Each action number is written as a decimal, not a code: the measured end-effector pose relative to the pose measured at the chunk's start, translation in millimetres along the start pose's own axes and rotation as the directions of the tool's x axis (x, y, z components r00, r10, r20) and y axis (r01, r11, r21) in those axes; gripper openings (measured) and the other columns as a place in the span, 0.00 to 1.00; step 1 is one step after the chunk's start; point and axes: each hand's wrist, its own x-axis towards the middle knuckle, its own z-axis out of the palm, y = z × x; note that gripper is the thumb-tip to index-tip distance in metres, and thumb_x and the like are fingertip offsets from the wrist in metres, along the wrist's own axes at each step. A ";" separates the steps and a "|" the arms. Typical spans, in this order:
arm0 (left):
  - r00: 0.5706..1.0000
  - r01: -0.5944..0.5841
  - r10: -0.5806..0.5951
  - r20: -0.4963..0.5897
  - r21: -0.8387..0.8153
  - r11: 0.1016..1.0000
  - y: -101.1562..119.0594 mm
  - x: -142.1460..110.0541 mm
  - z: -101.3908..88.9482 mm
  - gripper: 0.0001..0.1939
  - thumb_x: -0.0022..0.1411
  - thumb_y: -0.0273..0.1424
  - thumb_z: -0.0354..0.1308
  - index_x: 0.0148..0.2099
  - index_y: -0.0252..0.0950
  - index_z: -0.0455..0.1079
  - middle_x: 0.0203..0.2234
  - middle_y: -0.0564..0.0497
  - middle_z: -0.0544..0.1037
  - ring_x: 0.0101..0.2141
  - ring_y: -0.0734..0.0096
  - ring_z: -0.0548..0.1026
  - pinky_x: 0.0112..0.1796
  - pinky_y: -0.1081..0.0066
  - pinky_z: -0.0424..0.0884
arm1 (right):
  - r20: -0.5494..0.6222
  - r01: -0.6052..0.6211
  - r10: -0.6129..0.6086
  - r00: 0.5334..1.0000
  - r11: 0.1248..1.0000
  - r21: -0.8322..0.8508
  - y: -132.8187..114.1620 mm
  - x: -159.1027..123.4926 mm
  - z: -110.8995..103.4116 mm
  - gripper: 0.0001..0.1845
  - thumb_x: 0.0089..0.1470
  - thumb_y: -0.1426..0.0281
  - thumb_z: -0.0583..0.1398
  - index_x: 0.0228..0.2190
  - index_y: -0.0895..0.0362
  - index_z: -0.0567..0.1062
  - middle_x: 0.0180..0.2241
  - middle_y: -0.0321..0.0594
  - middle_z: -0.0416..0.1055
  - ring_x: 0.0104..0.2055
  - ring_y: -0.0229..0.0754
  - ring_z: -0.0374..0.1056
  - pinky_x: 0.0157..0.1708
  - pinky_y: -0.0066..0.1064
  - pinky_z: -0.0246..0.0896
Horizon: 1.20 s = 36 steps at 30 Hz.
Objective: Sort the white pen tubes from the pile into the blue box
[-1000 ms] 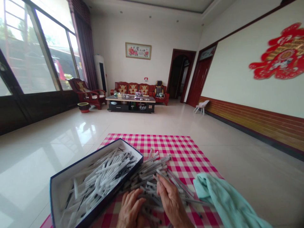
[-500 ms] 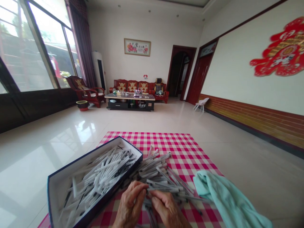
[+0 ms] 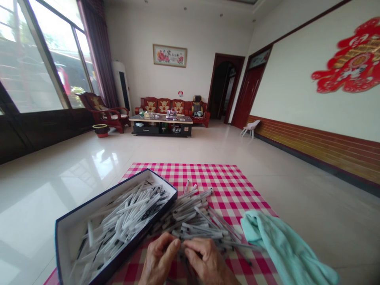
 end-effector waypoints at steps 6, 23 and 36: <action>0.982 -0.072 0.097 -0.163 0.151 0.986 1.6 -1.2 2.7 0.21 0.61 0.42 0.52 0.22 0.35 0.65 0.15 0.57 0.64 0.19 0.77 0.64 0.22 0.80 0.61 | 0.046 0.094 -0.086 0.995 0.975 -0.204 4.7 5.0 5.9 0.11 0.56 0.74 0.54 0.33 0.52 0.76 0.27 0.36 0.71 0.29 0.40 0.68 0.29 0.27 0.60; 0.924 -0.333 0.378 -0.053 0.371 0.867 -12.8 2.8 3.2 0.13 0.66 0.31 0.47 0.29 0.37 0.66 0.23 0.53 0.70 0.25 0.72 0.71 0.28 0.75 0.67 | 0.011 0.166 -0.172 0.985 0.929 -0.332 19.0 4.0 17.3 0.16 0.57 0.75 0.52 0.44 0.52 0.72 0.33 0.40 0.70 0.37 0.44 0.66 0.37 0.32 0.60; 0.908 -0.393 0.418 -0.007 0.329 0.859 -10.7 -0.8 -3.2 0.08 0.65 0.28 0.48 0.40 0.38 0.68 0.30 0.50 0.73 0.32 0.70 0.73 0.33 0.74 0.69 | -0.090 0.231 -0.277 0.957 0.909 -0.347 30.3 5.5 26.0 0.14 0.57 0.76 0.53 0.43 0.53 0.72 0.31 0.41 0.70 0.35 0.44 0.65 0.35 0.34 0.62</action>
